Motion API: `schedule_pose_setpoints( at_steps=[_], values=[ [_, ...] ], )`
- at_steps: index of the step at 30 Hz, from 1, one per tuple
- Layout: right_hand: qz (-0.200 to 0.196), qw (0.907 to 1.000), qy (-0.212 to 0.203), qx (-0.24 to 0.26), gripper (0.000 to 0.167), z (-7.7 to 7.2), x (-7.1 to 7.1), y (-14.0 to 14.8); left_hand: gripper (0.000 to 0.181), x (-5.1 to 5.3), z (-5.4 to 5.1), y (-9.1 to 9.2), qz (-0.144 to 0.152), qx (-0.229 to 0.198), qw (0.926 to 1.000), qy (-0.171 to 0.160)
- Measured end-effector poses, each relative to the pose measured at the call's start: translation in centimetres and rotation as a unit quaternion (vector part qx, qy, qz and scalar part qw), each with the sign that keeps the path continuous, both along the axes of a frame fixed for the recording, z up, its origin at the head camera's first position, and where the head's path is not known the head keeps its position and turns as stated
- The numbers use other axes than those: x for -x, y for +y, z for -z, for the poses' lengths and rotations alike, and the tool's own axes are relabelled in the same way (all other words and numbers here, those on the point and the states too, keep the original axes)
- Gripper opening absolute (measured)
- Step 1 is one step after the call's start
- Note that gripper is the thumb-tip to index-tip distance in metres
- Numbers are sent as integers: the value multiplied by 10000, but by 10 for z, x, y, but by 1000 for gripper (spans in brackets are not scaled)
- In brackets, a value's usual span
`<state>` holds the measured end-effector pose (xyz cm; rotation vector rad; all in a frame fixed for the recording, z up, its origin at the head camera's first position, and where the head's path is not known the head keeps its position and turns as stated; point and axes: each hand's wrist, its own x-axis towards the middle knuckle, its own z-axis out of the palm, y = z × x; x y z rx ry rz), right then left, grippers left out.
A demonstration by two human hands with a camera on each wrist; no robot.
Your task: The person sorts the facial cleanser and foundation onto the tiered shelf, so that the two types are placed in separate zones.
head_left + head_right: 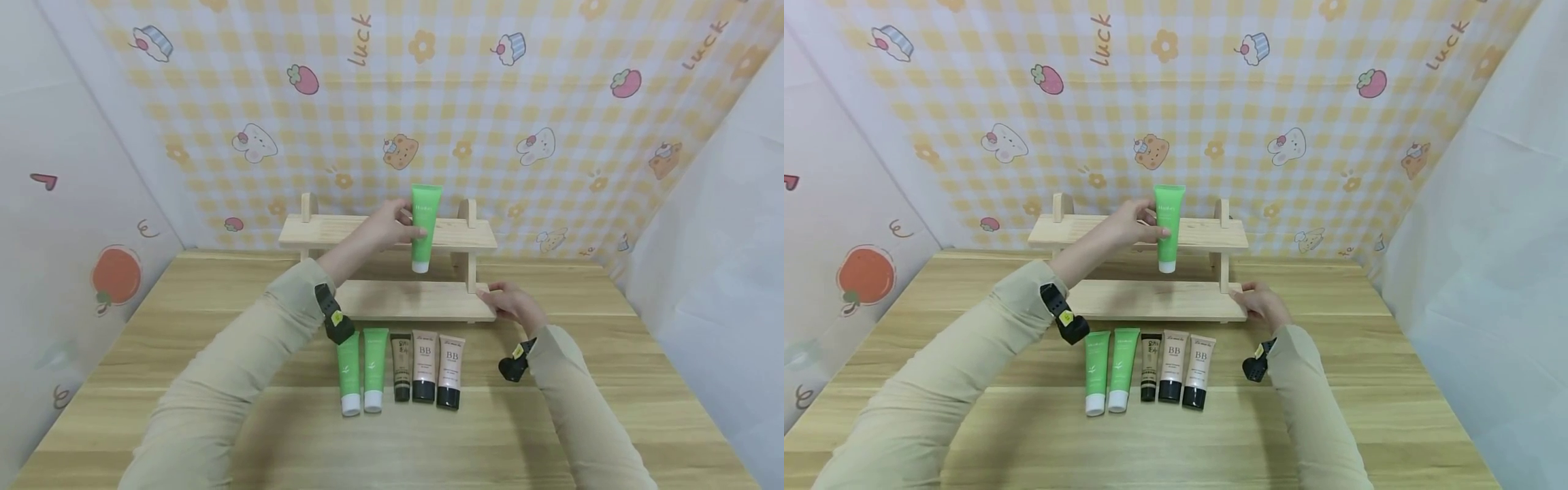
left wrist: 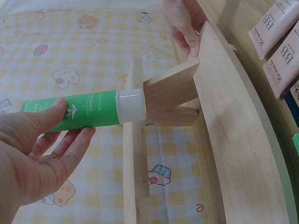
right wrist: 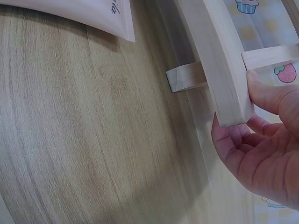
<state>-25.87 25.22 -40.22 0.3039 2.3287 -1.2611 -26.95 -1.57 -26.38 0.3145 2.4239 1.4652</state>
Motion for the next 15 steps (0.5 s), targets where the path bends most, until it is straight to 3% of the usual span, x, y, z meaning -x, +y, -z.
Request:
schedule_pose_setpoints(
  at_steps=[7,15],
  values=[
    [35,9999,58,124,62,-3,3,0,45,10,-11,2,-121,-98,9997,201],
    [77,9997,119,214,60,0,-1,-1,41,19,-3,8,-278,-312,9982,437]
  ],
)
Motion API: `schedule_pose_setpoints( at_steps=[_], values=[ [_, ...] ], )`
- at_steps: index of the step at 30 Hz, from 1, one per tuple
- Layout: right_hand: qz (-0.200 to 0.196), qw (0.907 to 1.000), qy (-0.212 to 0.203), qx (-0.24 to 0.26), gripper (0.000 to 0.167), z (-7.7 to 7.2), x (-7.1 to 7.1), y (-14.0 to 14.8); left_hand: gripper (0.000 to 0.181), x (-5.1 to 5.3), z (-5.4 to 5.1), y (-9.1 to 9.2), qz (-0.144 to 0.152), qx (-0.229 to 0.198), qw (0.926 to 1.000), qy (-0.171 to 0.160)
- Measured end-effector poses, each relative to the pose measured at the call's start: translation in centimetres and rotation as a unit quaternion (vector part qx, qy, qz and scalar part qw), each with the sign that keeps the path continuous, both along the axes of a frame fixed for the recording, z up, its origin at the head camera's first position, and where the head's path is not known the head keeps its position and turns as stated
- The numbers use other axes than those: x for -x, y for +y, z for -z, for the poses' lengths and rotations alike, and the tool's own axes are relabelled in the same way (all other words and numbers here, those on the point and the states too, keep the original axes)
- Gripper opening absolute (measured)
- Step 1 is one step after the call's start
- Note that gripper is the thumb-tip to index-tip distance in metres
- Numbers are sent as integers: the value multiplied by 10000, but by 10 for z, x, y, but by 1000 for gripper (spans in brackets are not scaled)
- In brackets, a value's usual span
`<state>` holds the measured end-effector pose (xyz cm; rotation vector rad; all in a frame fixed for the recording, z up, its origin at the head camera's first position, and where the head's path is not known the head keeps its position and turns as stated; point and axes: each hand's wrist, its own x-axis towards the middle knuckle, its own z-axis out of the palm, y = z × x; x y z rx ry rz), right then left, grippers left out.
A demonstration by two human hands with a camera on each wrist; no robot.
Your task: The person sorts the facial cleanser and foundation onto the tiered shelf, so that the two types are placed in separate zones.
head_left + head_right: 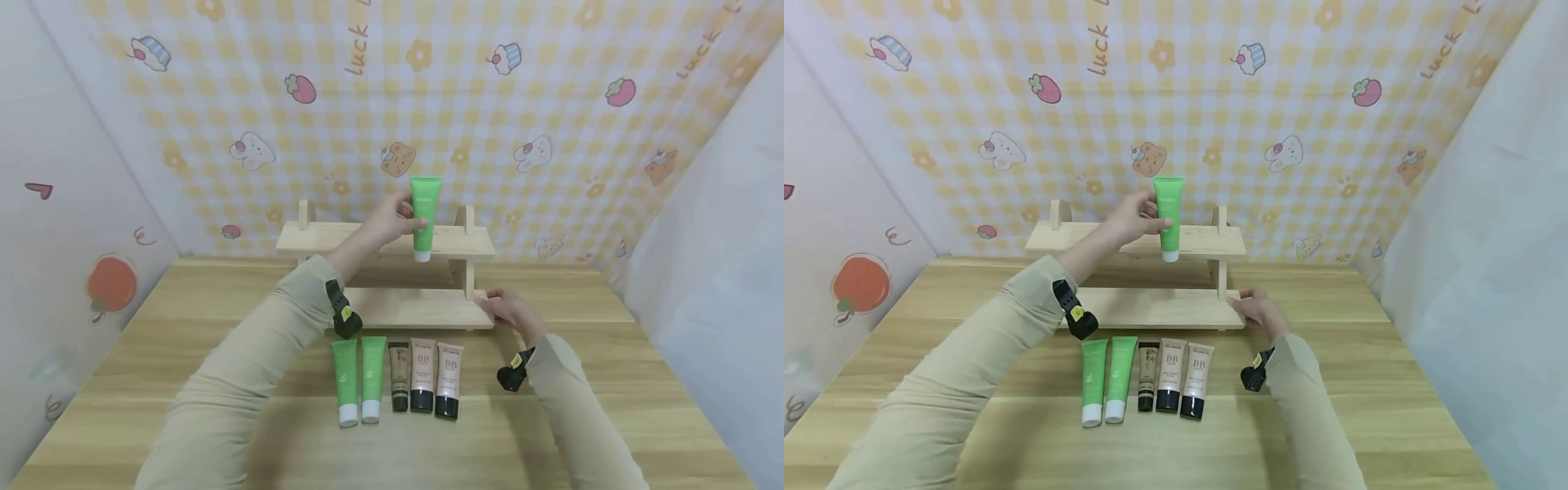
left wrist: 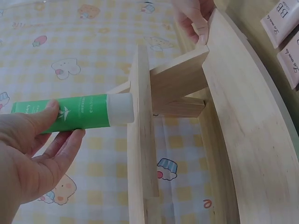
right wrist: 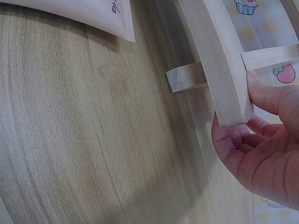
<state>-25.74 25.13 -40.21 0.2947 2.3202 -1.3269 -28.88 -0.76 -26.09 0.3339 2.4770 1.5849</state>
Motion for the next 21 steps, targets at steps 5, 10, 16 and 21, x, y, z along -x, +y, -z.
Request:
schedule_pose_setpoints(
  at_steps=[5,10,16,21],
  values=[
    [-18,10000,65,-65,60,2,-2,-2,39,6,6,4,-142,122,9995,240],
    [-67,9997,30,-240,62,2,-3,-2,40,15,10,8,-214,94,9984,519],
    [42,9997,4,-220,61,3,-3,-2,41,24,13,14,-216,80,9971,729],
    [33,9994,48,-329,62,1,-1,1,40,30,10,20,-257,202,9959,848]
  ],
)
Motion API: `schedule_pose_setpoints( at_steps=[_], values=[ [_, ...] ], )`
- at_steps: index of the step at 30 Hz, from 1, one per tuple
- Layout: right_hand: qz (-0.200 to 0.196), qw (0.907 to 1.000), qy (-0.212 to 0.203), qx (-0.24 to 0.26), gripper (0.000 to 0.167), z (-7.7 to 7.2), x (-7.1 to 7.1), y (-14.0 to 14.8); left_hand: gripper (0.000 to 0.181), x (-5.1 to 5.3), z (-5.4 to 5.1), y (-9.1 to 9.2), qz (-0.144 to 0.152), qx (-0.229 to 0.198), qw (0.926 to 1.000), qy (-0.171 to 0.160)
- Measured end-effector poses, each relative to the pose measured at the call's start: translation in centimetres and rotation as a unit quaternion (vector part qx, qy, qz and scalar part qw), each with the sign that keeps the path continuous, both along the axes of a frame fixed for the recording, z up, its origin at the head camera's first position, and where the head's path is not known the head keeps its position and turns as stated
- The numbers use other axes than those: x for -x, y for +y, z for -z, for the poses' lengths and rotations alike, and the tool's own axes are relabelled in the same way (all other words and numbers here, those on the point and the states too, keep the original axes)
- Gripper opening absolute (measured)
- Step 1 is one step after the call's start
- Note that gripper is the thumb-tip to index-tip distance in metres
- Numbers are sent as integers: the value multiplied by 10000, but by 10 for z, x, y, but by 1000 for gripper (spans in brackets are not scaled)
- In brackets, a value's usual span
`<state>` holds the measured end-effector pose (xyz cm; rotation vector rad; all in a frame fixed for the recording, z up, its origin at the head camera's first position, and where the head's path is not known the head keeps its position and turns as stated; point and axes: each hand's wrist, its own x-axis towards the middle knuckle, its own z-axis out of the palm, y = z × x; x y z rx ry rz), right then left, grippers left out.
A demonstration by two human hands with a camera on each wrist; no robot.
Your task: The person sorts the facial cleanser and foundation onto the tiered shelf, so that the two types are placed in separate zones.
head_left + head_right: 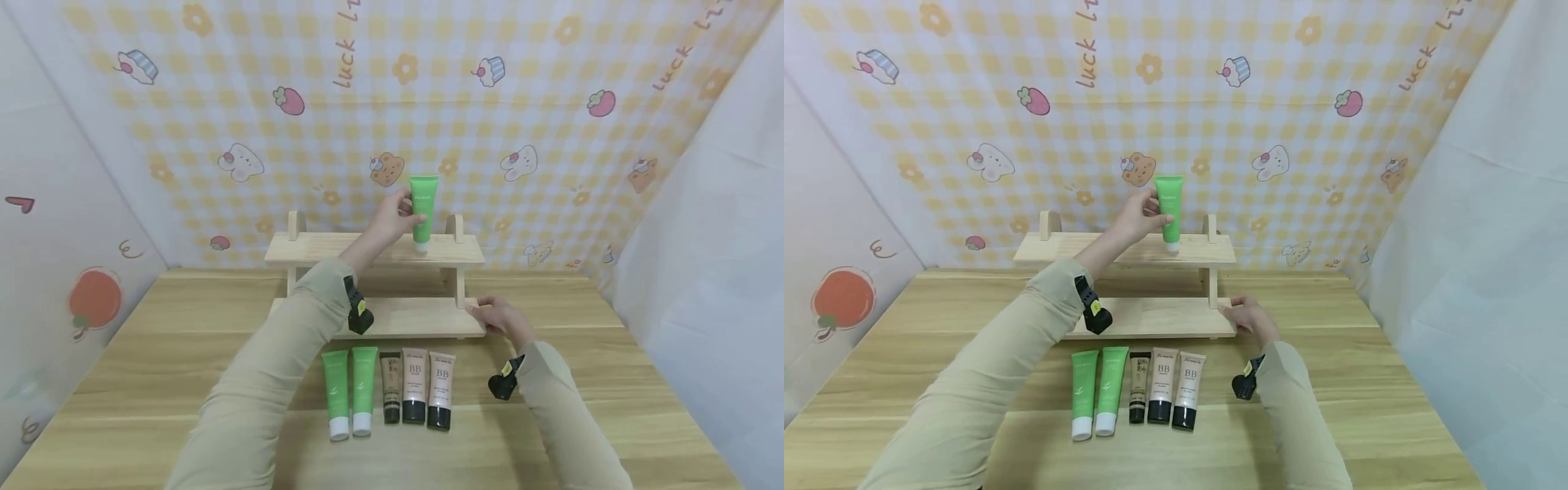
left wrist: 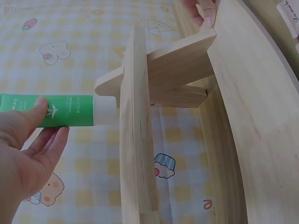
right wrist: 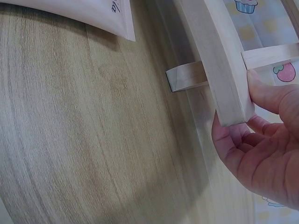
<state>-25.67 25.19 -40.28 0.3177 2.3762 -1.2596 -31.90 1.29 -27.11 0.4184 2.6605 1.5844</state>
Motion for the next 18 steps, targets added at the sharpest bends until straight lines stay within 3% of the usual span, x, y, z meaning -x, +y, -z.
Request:
schedule_pose_setpoints(
  at_steps=[6,13,18],
  values=[
    [32,9999,29,98,61,1,1,1,39,7,3,8,33,133,9997,208],
    [58,9996,81,246,60,3,0,-1,39,11,11,14,284,57,9995,141],
    [85,9995,103,287,60,3,1,0,41,11,15,17,274,16,9995,151]
  ],
)
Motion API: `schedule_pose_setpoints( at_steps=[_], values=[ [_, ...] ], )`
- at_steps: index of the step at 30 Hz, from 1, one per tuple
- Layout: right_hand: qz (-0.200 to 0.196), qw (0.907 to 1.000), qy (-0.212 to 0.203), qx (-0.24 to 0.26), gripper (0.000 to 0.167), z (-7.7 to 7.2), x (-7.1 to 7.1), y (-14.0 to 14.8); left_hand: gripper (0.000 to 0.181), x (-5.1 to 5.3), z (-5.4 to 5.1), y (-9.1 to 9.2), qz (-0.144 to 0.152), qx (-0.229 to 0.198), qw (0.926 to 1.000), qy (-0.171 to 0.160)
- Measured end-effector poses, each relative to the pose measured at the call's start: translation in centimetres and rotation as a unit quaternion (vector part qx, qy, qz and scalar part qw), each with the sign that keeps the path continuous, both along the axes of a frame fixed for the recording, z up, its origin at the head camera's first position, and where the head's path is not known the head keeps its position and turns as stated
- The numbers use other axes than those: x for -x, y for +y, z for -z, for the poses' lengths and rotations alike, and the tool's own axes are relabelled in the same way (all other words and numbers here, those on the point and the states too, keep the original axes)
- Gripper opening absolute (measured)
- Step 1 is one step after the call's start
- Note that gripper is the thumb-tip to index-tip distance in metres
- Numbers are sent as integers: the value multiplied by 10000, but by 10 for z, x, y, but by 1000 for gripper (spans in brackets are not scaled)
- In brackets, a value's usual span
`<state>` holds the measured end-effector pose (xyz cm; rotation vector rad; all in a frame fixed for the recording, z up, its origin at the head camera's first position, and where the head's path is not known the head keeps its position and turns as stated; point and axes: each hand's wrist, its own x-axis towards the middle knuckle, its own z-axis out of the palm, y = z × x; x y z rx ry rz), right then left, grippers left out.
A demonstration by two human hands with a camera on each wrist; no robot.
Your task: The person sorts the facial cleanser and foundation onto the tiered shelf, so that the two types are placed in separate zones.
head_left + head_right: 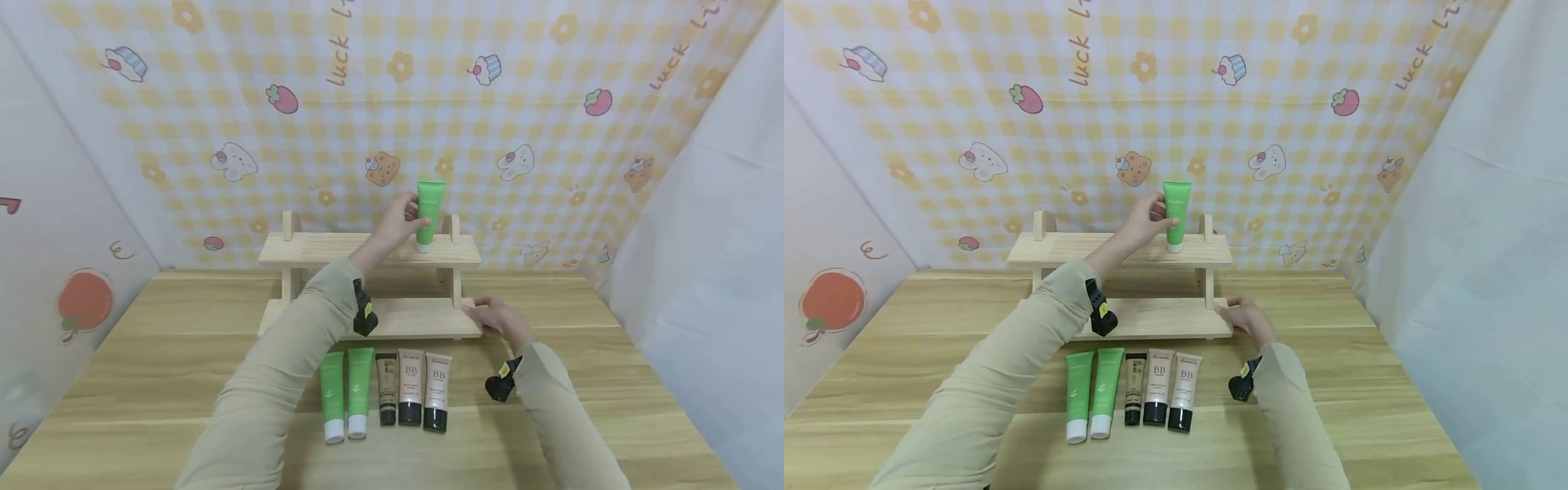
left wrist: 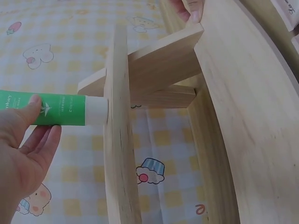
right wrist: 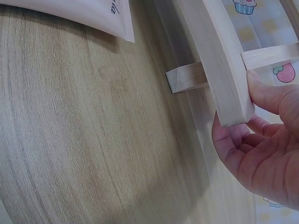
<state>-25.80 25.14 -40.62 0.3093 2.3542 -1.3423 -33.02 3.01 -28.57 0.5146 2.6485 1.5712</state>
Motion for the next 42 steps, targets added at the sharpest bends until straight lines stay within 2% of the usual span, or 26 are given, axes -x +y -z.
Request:
schedule_pose_setpoints(
  at_steps=[9,21,27,34,42],
  values=[
    [50,10000,-28,-49,58,-2,1,-2,42,-5,-1,1,-148,162,9998,31],
    [-62,9997,-77,-212,59,-6,0,-1,47,-18,2,-10,-107,-401,9983,-401],
    [-94,9996,-100,-262,58,-7,-1,-1,43,-26,6,-21,-68,-313,9987,-395],
    [-68,10000,-61,-7,58,-5,-2,-1,40,-29,14,-31,-119,-203,9988,-434],
    [-12,9999,-141,42,60,-1,0,-1,42,-34,19,-40,-142,-193,9982,-549]
  ],
)
